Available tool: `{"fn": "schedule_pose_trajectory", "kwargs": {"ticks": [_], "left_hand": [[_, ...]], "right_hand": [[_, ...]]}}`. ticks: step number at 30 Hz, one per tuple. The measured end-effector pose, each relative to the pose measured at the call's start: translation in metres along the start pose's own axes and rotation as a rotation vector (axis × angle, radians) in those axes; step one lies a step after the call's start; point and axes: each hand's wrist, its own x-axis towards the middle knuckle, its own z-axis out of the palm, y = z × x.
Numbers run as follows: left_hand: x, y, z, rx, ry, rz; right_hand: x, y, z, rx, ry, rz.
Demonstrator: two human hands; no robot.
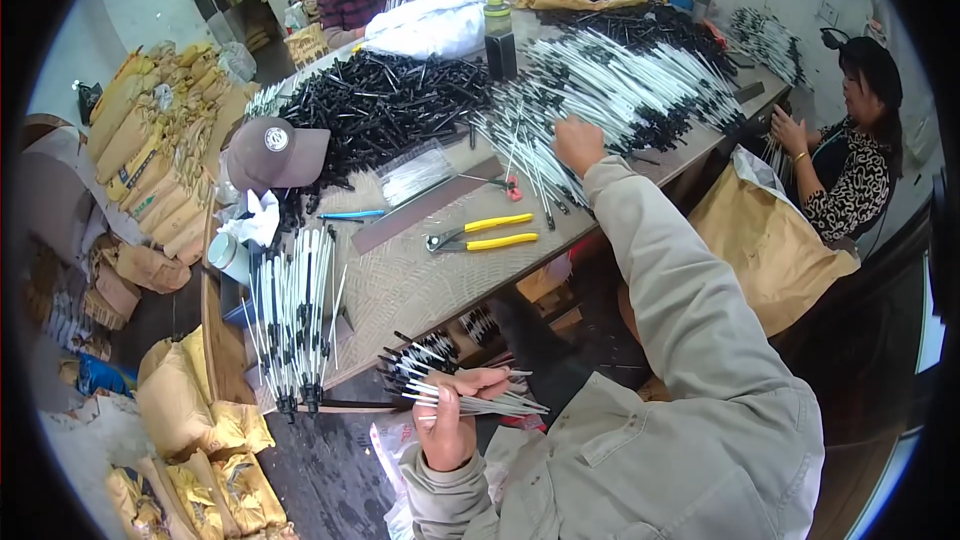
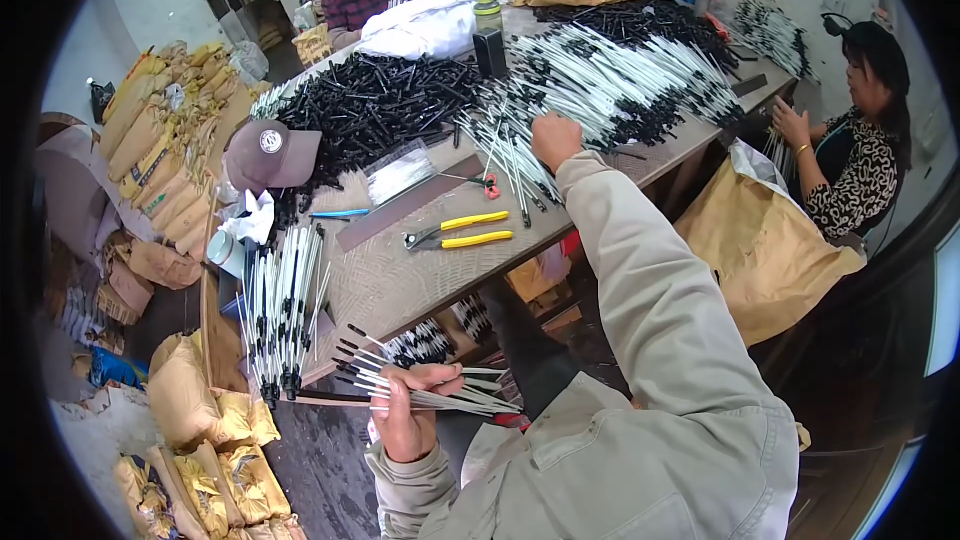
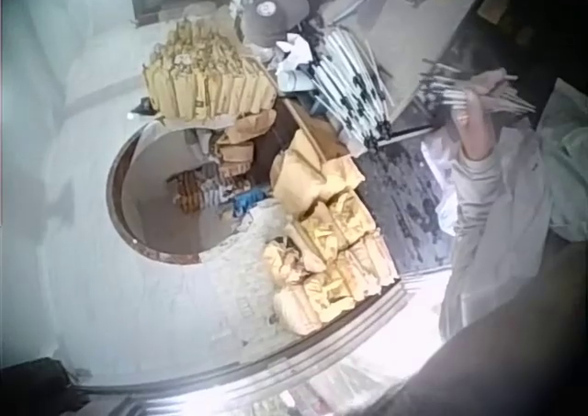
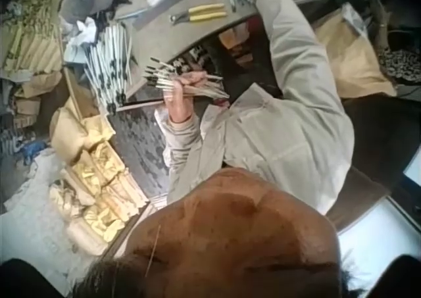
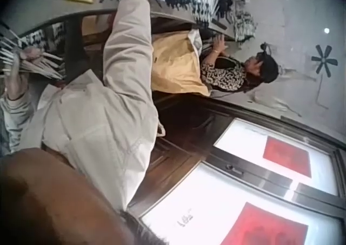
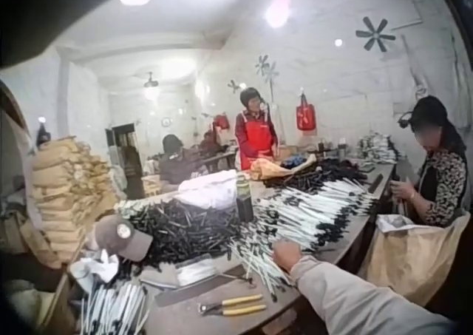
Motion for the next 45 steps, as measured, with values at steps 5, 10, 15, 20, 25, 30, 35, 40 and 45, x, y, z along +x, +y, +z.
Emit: {"fn": "schedule_pose_trajectory", "kwargs": {"ticks": [5, 10, 15, 20, 25, 30, 35, 40, 45], "left_hand": [[-0.002, -0.011, -0.007, 0.049, -0.022, -0.029], [0.0, -0.017, -0.004, 0.024, 0.117, -0.078], [0.021, -0.02, -0.014, -0.015, 0.334, -0.035], [0.045, -0.018, -0.002, 0.066, 0.422, 0.073], [0.041, -0.032, -0.004, 0.106, 0.472, 0.219], [0.037, -0.035, -0.006, 0.194, 0.544, 0.267], [0.038, -0.034, -0.004, 0.096, 0.564, 0.267], [0.027, -0.008, 0.003, -0.138, 0.475, 0.231], [0.006, 0.012, 0.002, -0.239, 0.334, 0.284]], "right_hand": [[0.0, 0.003, -0.022, 0.283, -0.02, 0.106], [-0.015, -0.009, -0.056, 1.274, -0.007, 0.011], [-0.118, -0.079, -0.117, 0.688, 0.239, -0.478], [-0.198, -0.13, -0.129, 0.583, 0.202, -0.737], [-0.227, -0.153, -0.127, 0.786, 0.14, -0.652], [-0.25, -0.154, -0.122, 1.245, -0.152, -0.475], [-0.261, -0.159, -0.111, 1.415, -0.185, -0.409], [-0.208, -0.13, -0.099, 1.337, -0.455, -0.716], [-0.067, -0.058, -0.035, 0.723, 0.146, -0.144]]}}
